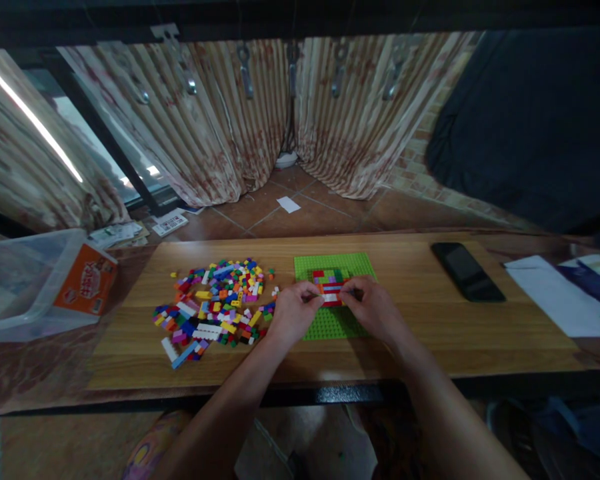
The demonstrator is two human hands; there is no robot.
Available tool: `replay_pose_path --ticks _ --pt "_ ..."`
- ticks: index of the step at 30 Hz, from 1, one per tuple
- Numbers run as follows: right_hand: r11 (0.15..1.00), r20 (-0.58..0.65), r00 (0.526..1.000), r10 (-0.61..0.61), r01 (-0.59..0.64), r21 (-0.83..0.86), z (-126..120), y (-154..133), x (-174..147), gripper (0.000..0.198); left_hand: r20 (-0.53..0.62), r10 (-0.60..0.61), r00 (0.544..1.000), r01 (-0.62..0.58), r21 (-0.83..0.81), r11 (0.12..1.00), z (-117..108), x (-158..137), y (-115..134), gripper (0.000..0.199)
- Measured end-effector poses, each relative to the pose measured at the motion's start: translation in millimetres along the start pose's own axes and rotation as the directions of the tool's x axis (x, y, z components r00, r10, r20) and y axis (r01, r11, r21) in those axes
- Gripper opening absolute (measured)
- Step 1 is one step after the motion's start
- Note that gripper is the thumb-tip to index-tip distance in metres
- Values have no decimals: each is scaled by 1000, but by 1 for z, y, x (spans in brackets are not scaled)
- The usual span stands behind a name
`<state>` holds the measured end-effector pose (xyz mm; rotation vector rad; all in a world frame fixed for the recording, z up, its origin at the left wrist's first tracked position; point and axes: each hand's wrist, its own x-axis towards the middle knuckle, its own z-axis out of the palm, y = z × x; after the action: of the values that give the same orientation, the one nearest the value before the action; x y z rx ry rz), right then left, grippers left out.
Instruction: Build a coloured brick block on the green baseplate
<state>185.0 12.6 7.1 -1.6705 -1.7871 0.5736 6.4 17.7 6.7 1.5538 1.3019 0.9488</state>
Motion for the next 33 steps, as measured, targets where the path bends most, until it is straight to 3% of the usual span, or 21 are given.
replay_pose_path --ticks 9,16,25,33 --pt "1000 -16 1000 -25 25 6 2 1 1 7 33 32 999 -31 -44 999 -2 2 -4 6" --pt "1000 -32 999 -19 19 -11 4 2 1 7 -7 -23 1000 23 1 1000 -1 0 -3 16" --pt "999 -40 999 -16 15 -39 5 0 2 7 -20 -168 986 163 -137 977 5 5 -16 14" --pt "999 -36 999 5 -7 -52 8 -3 2 8 -21 -202 979 197 -158 968 4 6 -11 10"
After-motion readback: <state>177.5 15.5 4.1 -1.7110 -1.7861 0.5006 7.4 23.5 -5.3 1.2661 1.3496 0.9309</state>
